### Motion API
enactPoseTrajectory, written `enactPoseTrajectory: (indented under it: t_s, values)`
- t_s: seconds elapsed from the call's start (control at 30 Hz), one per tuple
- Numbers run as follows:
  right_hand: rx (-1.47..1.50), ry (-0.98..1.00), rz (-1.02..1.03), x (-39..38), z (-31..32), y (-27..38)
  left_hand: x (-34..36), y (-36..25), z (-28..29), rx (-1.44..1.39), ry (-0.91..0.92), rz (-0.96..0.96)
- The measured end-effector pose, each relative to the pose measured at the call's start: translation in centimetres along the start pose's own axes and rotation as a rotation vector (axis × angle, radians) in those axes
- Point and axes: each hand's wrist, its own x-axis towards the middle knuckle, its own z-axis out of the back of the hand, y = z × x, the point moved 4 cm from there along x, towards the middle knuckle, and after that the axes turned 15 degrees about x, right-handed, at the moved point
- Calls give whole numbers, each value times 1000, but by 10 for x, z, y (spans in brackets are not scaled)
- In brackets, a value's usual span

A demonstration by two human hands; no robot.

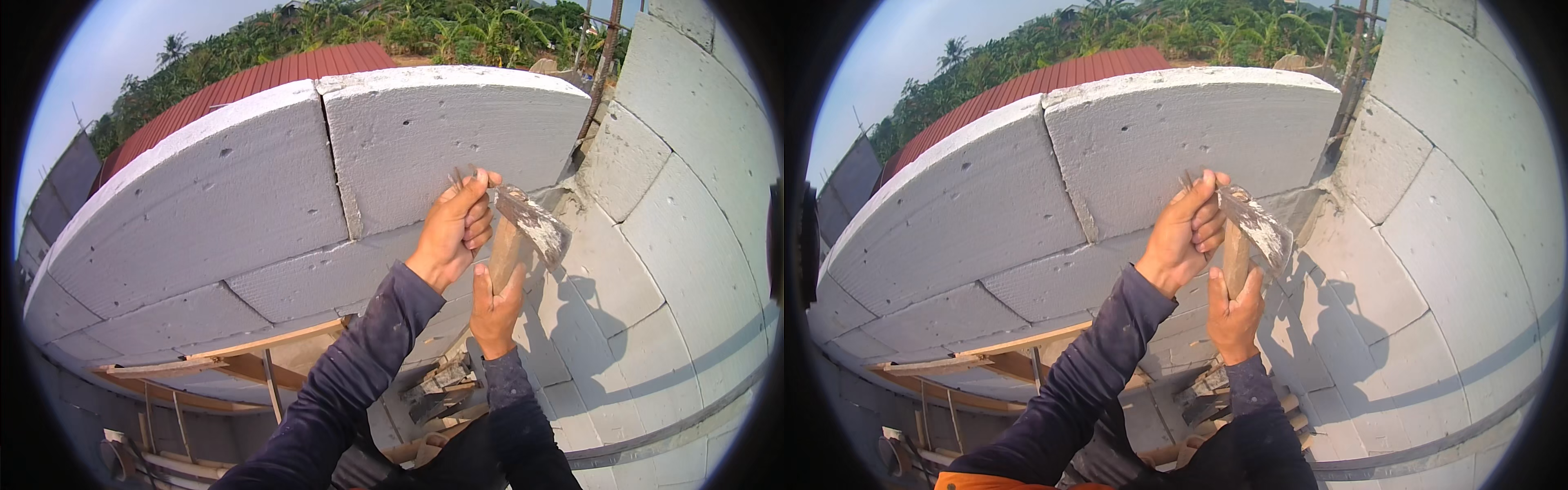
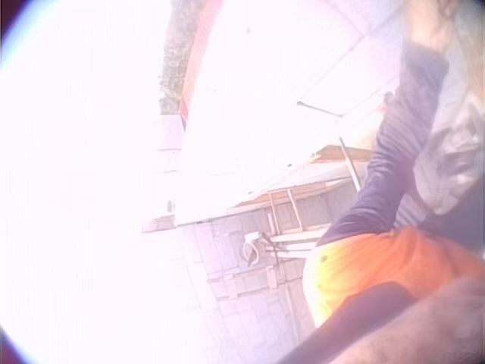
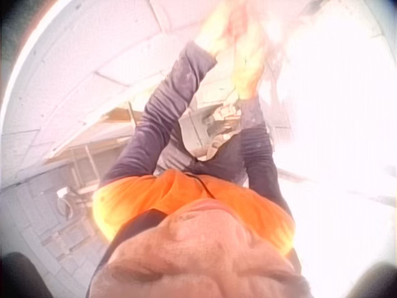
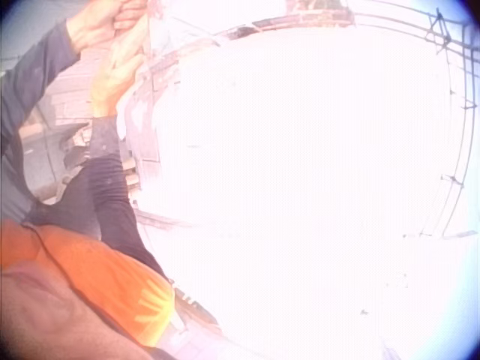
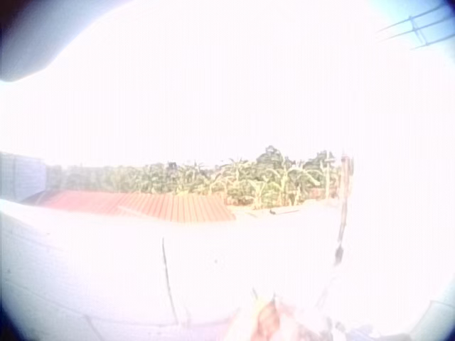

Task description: The person secures a metal stud to a concrete block wall by hammering nails through the metal and into the wall at several points.

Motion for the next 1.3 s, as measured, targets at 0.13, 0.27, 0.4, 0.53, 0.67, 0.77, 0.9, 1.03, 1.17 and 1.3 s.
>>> enactPoseTrajectory:
  t_s: [0.13, 0.27, 0.4, 0.53, 0.67, 0.77, 0.9, 1.03, 1.17, 1.3]
  values:
    - [27, -75, 139, -4, -4, 5, -2, 1, 2, 9, -1, 3]
    - [45, -14, -53, -4, 1, -4, -6, 1, 2, 2, -27, 14]
    - [83, -118, 166, -3, 1, -1, -2, 1, -2, -9, -11, 11]
    - [105, -101, 80, 0, -1, -1, -2, 2, 0, 1, -23, 2]
    - [-21, 3, 11, 7, -10, 6, -7, -5, 1, 50, -68, 10]
    - [1, -25, 34, 6, -5, 23, -28, -16, 4, 389, -132, 125]
    - [176, -152, 95, -1, 11, -6, -60, -103, -33, 1216, -144, -524]
    - [216, -125, 92, 1, -4, -9, -38, -237, -100, 1955, -214, -1289]
    - [193, -137, 101, 4, -8, -12, 48, -268, -114, 2457, 200, 503]
    - [337, -196, 179, -1, -30, 6, 57, -246, -32, 2622, -37, -565]
